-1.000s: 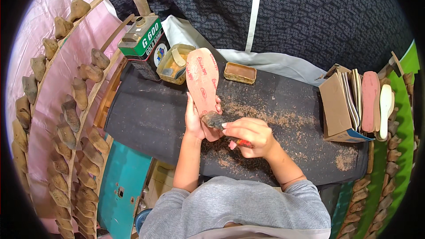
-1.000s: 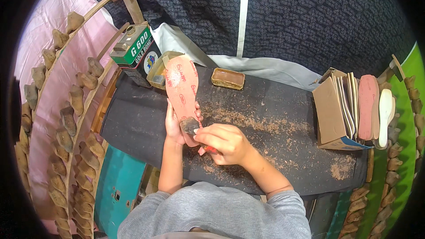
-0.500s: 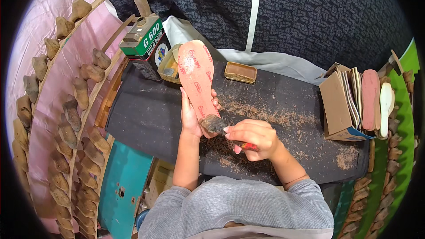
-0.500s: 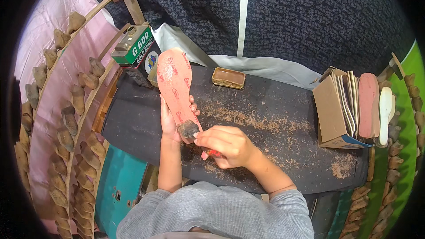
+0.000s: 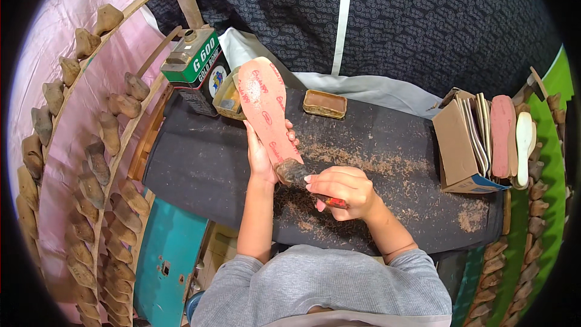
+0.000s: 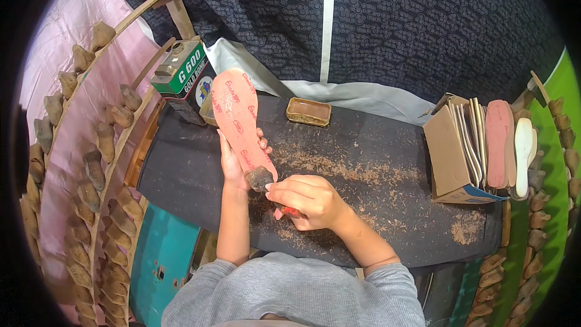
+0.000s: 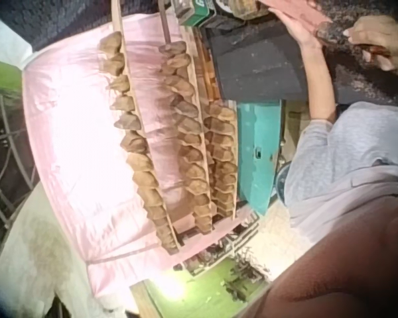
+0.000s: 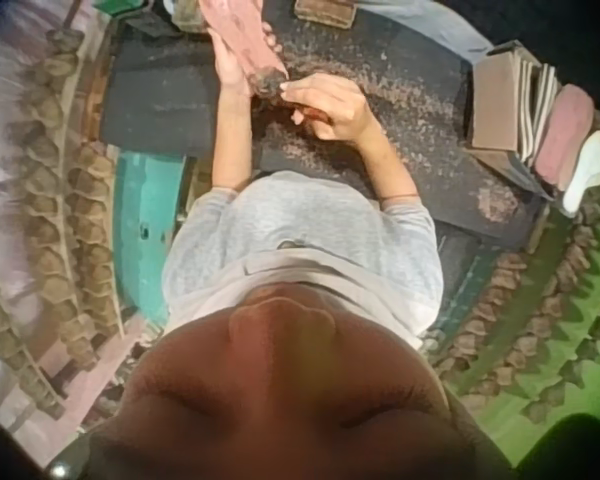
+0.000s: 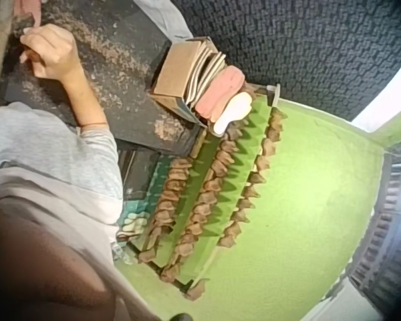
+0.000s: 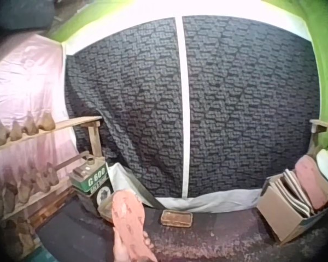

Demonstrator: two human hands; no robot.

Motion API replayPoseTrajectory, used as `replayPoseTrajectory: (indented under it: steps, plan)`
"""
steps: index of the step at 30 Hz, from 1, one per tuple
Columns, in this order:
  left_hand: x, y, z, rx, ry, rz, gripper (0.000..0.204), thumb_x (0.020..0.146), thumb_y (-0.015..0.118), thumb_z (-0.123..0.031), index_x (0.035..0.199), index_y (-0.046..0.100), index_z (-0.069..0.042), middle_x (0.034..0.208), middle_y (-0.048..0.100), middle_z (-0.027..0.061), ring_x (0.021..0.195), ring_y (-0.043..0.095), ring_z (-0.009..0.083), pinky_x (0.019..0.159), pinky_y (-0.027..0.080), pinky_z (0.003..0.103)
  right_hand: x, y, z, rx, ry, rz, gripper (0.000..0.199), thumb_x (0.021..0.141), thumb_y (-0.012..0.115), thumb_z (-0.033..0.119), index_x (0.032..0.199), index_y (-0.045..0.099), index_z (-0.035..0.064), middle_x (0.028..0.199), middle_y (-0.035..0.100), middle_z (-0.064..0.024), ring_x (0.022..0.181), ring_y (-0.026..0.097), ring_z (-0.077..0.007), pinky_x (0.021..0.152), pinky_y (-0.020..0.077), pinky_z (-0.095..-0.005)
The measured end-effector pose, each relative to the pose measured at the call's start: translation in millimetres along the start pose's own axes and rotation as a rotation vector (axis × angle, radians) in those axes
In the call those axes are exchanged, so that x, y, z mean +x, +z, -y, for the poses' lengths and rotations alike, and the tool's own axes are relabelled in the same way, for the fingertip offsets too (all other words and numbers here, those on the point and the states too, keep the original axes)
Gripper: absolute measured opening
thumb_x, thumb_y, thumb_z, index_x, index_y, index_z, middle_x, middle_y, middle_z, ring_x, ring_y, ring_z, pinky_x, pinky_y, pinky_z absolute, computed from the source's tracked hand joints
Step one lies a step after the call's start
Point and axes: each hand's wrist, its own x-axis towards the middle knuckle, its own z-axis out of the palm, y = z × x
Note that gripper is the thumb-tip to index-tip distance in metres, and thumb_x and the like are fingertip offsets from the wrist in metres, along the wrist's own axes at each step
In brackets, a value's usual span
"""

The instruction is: The person takes shoe insoles from a box, applies glue onto them using a brush, and places the insoles into a basket.

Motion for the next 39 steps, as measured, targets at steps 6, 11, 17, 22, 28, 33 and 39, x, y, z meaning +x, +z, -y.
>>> replayPoseTrajectory:
  steps: [6, 11, 17, 22, 28, 33, 39]
  plan:
    - [3.1, 3.9, 1.7, -0.03, -0.02, 0.036, 0.069, 0.093, 0.022, -0.064, 0.119, 0.047, -0.006, 0.092, 0.054, 0.0098, 0.074, 0.051, 0.021, 0.067, 0.045, 0.037, 3.1, 5.9, -0.9, -0.068, -0.067, -0.068, 0.038, 0.059, 0.073, 0.005, 0.095, 0.065, -0.0013, 0.098, 0.066, -0.0138, 0.076, 0.065, -0.0264, 0.064, 0.0542, -0.0337]
    - [6.1, -2.4, -4.8, 0.011, 0.05, 0.023, 0.069, 0.093, 0.023, -0.065, 0.121, 0.045, -0.006, 0.093, 0.054, 0.0099, 0.075, 0.051, 0.0208, 0.068, 0.045, 0.038, -5.6, -2.4, -0.8, 0.014, -0.006, 0.027, 0.037, 0.058, 0.073, 0.005, 0.094, 0.066, -0.0011, 0.096, 0.066, -0.0131, 0.075, 0.065, -0.0259, 0.064, 0.0542, -0.0334]
    - [4.6, 5.8, -5.4, -0.013, 0.073, -0.056, 0.073, 0.092, 0.019, -0.066, 0.118, 0.047, -0.004, 0.089, 0.055, 0.01, 0.071, 0.052, 0.0195, 0.064, 0.048, 0.036, -2.9, -3.3, -2.7, 0.024, -0.025, 0.003, 0.036, 0.059, 0.073, 0.005, 0.093, 0.066, -0.0012, 0.096, 0.066, -0.0124, 0.074, 0.065, -0.0256, 0.064, 0.0543, -0.0334]
    - [3.3, 2.8, -2.9, 0.016, 0.129, -0.028, 0.069, 0.092, 0.024, -0.065, 0.123, 0.044, -0.007, 0.092, 0.054, 0.0101, 0.073, 0.051, 0.0214, 0.066, 0.046, 0.039, -0.7, 2.5, -3.1, -0.018, -0.073, -0.021, 0.033, 0.062, 0.074, 0.006, 0.093, 0.066, -0.0016, 0.099, 0.065, -0.0123, 0.076, 0.065, -0.0258, 0.065, 0.0547, -0.0332]
    - [6.7, -2.0, -6.0, -0.026, 0.152, -0.05, 0.071, 0.092, 0.021, -0.067, 0.12, 0.046, -0.006, 0.091, 0.054, 0.0098, 0.072, 0.051, 0.0209, 0.065, 0.047, 0.038, -7.2, -7.6, -3.9, 0.07, -0.002, 0.057, 0.028, 0.061, 0.073, 0.004, 0.088, 0.065, -0.0001, 0.092, 0.067, -0.011, 0.072, 0.065, -0.0251, 0.062, 0.0537, -0.0319]
    - [5.4, -1.9, -8.7, 0.008, 0.173, -0.054, 0.075, 0.09, 0.019, -0.069, 0.118, 0.046, -0.005, 0.091, 0.054, 0.0104, 0.071, 0.052, 0.0205, 0.064, 0.048, 0.038, -6.5, -19.1, -2.6, 0.192, 0.085, 0.012, 0.025, 0.061, 0.072, 0.004, 0.084, 0.066, 0.0012, 0.082, 0.068, -0.0126, 0.068, 0.066, -0.0262, 0.061, 0.0535, -0.0321]
    - [-1.2, -1.2, -5.4, 0.044, 0.131, -0.048, 0.077, 0.089, 0.023, -0.071, 0.122, 0.045, -0.005, 0.091, 0.054, 0.0101, 0.073, 0.053, 0.0207, 0.065, 0.048, 0.038, -2.5, -25.2, -3.3, 0.103, 0.008, -0.076, 0.025, 0.065, 0.073, 0.01, 0.086, 0.066, -0.0026, 0.085, 0.068, -0.0149, 0.069, 0.066, -0.0267, 0.062, 0.0545, -0.0326]
